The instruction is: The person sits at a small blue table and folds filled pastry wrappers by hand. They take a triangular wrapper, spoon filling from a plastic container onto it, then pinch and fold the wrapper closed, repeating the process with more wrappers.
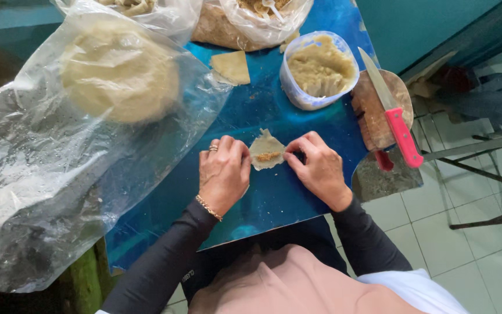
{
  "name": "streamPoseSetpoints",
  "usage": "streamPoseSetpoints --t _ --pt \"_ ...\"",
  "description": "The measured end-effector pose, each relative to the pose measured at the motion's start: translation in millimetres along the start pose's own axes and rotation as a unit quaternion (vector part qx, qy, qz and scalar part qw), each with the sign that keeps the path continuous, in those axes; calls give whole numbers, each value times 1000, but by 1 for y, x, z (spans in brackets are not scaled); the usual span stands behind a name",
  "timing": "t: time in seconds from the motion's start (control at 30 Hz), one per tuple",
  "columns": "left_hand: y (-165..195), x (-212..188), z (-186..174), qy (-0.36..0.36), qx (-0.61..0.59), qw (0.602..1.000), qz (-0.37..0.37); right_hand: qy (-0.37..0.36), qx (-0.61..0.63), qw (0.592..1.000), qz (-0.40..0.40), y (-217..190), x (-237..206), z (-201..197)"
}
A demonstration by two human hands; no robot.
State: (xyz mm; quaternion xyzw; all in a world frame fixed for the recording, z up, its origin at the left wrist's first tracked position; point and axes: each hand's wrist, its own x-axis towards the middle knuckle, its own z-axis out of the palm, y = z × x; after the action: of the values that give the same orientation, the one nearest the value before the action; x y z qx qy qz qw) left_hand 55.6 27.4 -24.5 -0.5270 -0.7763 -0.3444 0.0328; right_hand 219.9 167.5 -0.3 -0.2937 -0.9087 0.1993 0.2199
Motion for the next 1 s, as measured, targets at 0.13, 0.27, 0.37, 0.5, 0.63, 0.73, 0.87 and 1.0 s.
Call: streamPoseSetpoints --t 0.13,0.27,0.37,0.5,0.63,0.73,0.87,1.0 --pt "2 1 -4 -27 46 999 -3 -12 26 999 20 1 1 -1" --pt "2 5 -2 -36 24 999 -4 -13 39 999 6 -1 0 -3" --pt "1 5 1 -32 -7 999 -5 14 28 999 11 -2 -1 2" --pt "0 4 4 -35 -61 997 -6 45 -14 999 -12 -3 -2 8" --pt "1 4 6 -48 -151 986 -41 6 14 999 28 -5 0 8" --pt "0 4 8 -27 -184 982 -21 0 8 1000 -1 -7 0 8" --pt "-1 5 9 -7 -159 986 53 41 64 995 -67 -13 -4 13" --pt "-1 4 6 -21 -105 988 110 45 66 994 -80 -16 -8 16"
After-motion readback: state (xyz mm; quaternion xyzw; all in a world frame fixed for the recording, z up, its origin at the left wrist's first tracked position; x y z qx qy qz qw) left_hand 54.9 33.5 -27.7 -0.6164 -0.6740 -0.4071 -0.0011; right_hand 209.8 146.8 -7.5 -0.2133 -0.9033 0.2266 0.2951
